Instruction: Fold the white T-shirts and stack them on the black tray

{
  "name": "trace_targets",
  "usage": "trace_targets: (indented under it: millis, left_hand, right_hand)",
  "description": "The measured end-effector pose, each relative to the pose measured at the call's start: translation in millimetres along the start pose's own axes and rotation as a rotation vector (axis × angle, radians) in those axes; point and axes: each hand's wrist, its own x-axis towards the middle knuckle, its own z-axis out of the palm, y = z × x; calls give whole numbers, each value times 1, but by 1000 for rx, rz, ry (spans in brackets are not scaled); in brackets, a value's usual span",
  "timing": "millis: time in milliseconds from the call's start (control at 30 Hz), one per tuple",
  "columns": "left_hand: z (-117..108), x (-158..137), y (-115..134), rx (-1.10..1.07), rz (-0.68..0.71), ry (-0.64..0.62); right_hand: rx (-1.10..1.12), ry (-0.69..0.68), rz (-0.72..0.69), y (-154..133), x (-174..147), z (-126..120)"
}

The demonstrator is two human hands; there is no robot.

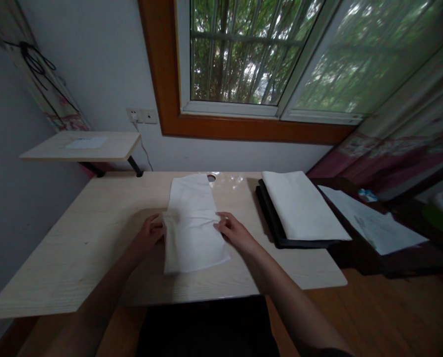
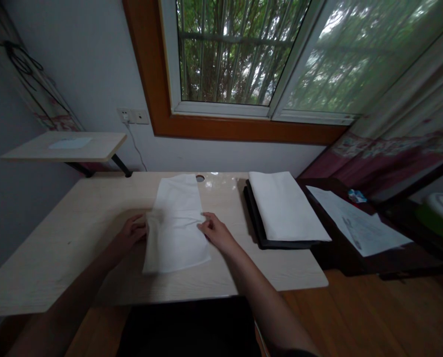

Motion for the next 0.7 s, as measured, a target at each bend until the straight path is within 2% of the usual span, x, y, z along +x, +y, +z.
trace_targets:
  millis: [133, 267, 367, 467, 533, 600, 700]
  left_hand:
    - [0, -1, -16, 82, 47, -15]
    - [2, -8, -15, 192, 64, -108]
    - [1, -19, -7, 253, 42, -256]
    - [-1, -30, 1, 237, -33, -487]
    - [-2, -32, 4, 226, -53, -557]
    - [-1, -29, 5, 250, -36, -476]
    - [4, -17, 2, 320, 11, -286]
  right_hand:
    - [-84, -133, 0, 5, -12, -8]
    - [-121, -276, 73, 1, -20, -13]
    - [-73, -458, 172, -7, -29, -18]
    - [-27, -708, 315, -14, -38, -24]
    - [-28, -797, 348, -16, -41, -27]
    - [-33, -746, 283, -15, -39, -27]
    - [-65, -468, 105, -11, -29, -21]
